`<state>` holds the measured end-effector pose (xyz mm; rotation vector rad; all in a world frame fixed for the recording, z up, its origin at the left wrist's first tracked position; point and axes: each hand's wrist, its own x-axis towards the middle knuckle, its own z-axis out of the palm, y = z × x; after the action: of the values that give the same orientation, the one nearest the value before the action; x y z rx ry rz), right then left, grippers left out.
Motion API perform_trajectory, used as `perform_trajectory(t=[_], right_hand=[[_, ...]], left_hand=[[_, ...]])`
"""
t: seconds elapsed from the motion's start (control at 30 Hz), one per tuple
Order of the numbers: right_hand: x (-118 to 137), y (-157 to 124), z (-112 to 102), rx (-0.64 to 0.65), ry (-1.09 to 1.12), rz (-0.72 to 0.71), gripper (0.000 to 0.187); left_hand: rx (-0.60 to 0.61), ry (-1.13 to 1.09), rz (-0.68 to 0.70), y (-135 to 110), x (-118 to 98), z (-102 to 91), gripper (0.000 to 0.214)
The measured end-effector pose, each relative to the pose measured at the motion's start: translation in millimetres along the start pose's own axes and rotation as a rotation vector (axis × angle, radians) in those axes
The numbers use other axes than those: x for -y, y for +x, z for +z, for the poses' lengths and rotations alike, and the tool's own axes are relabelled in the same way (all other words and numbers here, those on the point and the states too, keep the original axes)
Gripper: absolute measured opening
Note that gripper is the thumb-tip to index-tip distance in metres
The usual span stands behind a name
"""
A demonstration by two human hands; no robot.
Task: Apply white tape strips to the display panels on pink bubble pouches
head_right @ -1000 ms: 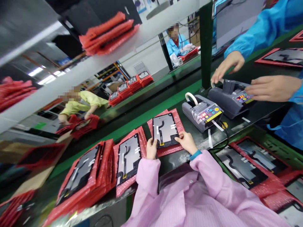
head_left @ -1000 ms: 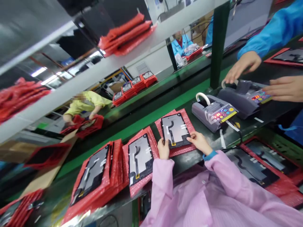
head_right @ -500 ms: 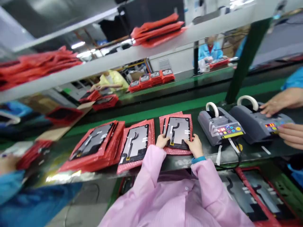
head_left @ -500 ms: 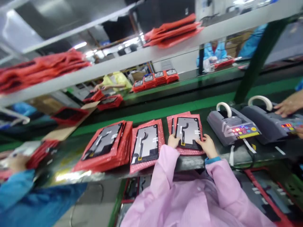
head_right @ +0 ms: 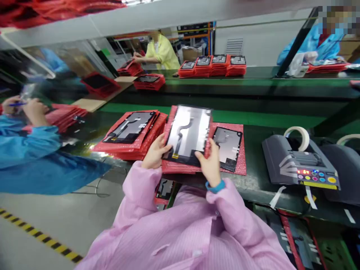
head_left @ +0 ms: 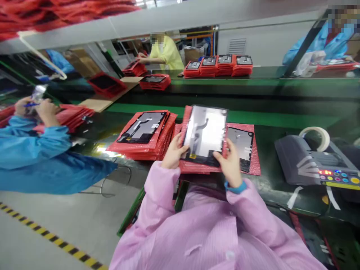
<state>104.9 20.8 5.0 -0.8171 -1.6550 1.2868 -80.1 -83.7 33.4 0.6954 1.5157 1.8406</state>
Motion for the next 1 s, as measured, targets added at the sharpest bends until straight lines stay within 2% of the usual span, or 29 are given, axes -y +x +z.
perform_trajectory(t=[0.1,0.17,0.23,0.27,0.33,0.37,0.4,0.43,0.47,0.53,0.57,0.6,0.63,0.67,0.73,0.8,0.87,0.93,0.97,1.0], right_hand=[[-15.2,2.1,46.5,0.094,-0.228,-0.028,0.063],[-18.1,-4.0,59.5,0.113,-0.260,-0.035,0.055],[-13.2,-15.3,56.3,0.100,-0.266,-0.053,0.042],[-9.2,-22.2,49.0,0.100,-0.291,-0.077,0.035],[-2.6,-37.2,24.2,0.123,-0.337,-0.148,0.024],[-1.6,-45.4,7.6,0.119,-0.341,-0.176,0.020],[-2.5,-54.0,-11.1,0.081,-0.327,-0.184,0.018],[-5.6,-63.0,-31.3,-0.014,-0.294,-0.163,0.016],[-10.5,-72.0,-52.6,-0.175,-0.260,-0.120,0.015],[-23.7,-87.7,-96.1,-0.660,-0.174,-0.008,0.019],[-30.7,-93.2,-117.2,-0.911,-0.108,0.047,0.027],[-37.1,-96.3,-137.3,-1.117,-0.023,0.096,0.036],[-42.5,-96.7,-155.5,-1.250,0.074,0.140,0.044],[-46.5,-94.7,-171.5,-1.307,0.169,0.181,0.050],[-50.2,-85.6,-194.7,-1.280,0.299,0.252,0.055],[-47.2,-76.4,-205.4,-1.252,0.306,0.253,0.052],[-36.0,-73.9,-205.2,-1.331,0.198,0.145,0.043],[-15.8,-78.2,-198.9,-1.428,0.029,-0.055,0.034],[-3.2,-80.3,-195.3,-1.396,-0.048,-0.126,0.030],[9.9,-79.9,-191.9,-1.280,-0.115,-0.174,0.028]], left_hand=[[-0.121,0.346,-0.067,4.3,3.9,-38.5,0.064],[-0.182,0.535,-0.098,2.4,6.0,-48.7,0.062],[-0.277,0.712,-0.039,-5.1,3.7,-49.2,0.060],[-0.365,0.836,0.046,-10.2,1.3,-45.6,0.058],[-0.517,1.060,0.316,-20.5,-2.4,-28.7,0.049],[-0.527,1.116,0.463,-25.1,-1.5,-15.0,0.044],[-0.469,1.122,0.582,-29.4,2.3,2.0,0.040],[-0.339,1.086,0.652,-33.4,9.6,21.5,0.036],[-0.180,1.037,0.684,-37.3,20.4,42.6,0.033],[0.117,0.971,0.679,-43.6,49.7,84.9,0.030],[0.222,0.966,0.664,-45.5,66.2,103.8,0.030],[0.286,0.981,0.646,-46.1,82.4,120.1,0.031],[0.308,1.014,0.628,-45.4,97.1,133.3,0.032],[0.298,1.062,0.607,-43.4,109.7,143.3,0.034],[0.247,1.170,0.554,-36.7,126.8,154.2,0.037],[0.204,1.251,0.493,-29.0,133.7,156.3,0.040],[0.175,1.283,0.448,-22.9,134.2,153.8,0.043],[0.166,1.285,0.419,-19.6,132.6,150.4,0.044],[0.168,1.280,0.408,-18.8,131.9,149.0,0.044],[0.174,1.275,0.399,-18.5,131.5,148.1,0.043]])
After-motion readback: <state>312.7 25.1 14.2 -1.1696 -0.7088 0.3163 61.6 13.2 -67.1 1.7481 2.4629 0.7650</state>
